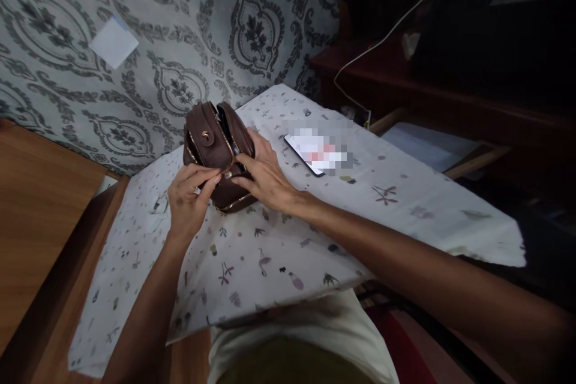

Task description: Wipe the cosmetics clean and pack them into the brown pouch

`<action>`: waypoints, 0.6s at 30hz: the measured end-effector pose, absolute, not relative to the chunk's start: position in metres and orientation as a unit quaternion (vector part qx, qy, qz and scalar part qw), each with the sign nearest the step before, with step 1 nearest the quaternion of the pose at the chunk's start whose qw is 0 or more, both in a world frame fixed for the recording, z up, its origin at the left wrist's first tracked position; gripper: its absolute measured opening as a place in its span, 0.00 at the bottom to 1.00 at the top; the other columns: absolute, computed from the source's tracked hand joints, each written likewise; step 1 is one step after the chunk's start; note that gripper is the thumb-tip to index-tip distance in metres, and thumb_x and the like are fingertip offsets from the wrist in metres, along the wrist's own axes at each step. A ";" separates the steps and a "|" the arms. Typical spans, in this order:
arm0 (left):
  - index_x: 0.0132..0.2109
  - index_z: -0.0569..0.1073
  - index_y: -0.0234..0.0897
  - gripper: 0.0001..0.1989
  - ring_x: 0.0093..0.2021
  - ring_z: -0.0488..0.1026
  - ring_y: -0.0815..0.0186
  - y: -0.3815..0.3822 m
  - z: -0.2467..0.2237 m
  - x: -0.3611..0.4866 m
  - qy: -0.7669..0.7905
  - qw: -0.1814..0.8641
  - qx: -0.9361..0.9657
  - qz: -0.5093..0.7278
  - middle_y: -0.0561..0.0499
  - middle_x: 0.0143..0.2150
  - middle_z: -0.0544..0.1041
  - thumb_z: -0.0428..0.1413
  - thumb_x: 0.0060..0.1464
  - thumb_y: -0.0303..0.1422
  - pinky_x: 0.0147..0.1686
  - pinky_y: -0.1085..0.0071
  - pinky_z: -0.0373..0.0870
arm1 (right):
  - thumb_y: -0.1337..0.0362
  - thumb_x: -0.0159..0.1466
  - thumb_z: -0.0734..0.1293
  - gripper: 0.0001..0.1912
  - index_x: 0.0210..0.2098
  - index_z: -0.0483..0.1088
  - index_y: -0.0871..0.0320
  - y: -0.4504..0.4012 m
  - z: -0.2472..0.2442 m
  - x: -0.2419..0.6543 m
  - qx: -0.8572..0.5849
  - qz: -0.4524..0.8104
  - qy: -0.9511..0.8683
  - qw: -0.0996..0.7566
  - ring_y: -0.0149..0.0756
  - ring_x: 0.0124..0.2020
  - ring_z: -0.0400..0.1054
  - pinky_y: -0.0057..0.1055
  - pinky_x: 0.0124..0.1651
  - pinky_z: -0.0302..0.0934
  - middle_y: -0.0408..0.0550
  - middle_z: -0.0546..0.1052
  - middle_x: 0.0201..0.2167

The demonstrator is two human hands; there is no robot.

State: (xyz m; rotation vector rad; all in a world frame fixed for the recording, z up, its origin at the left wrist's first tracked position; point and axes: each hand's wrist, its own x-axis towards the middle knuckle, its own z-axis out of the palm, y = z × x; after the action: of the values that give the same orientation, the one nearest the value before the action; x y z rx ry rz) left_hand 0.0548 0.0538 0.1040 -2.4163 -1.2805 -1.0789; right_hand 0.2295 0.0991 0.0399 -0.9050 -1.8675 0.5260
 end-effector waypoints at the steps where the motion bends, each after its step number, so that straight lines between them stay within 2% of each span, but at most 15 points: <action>1: 0.40 0.81 0.39 0.05 0.39 0.76 0.65 0.054 0.103 0.054 -0.429 0.116 -0.820 -0.361 0.50 0.37 0.81 0.59 0.60 0.31 0.41 0.67 0.71 | 0.64 0.62 0.70 0.15 0.49 0.72 0.55 0.099 0.040 0.229 -0.373 0.214 -0.765 0.480 0.59 0.73 0.36 0.61 0.70 0.42 0.48 0.40 0.75; 9: 0.42 0.80 0.39 0.05 0.38 0.75 0.62 0.054 0.082 0.048 -0.387 0.271 -0.824 -0.313 0.49 0.37 0.82 0.59 0.61 0.30 0.38 0.64 0.65 | 0.64 0.60 0.73 0.14 0.46 0.74 0.55 0.102 0.037 0.229 -0.380 0.205 -0.759 0.487 0.59 0.73 0.39 0.59 0.70 0.45 0.49 0.43 0.74; 18: 0.46 0.78 0.38 0.08 0.39 0.76 0.62 0.055 0.073 0.052 -0.350 0.371 -0.810 -0.290 0.47 0.37 0.83 0.61 0.59 0.28 0.36 0.64 0.61 | 0.61 0.61 0.71 0.16 0.48 0.72 0.55 0.105 0.032 0.228 -0.374 0.211 -0.758 0.492 0.61 0.72 0.41 0.60 0.69 0.47 0.48 0.43 0.75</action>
State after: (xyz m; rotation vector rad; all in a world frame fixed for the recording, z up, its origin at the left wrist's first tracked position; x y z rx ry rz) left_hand 0.0521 0.0547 0.0730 -2.0764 -0.8964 -0.7438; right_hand 0.2282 0.1048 0.0323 -0.9069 -1.8392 0.5115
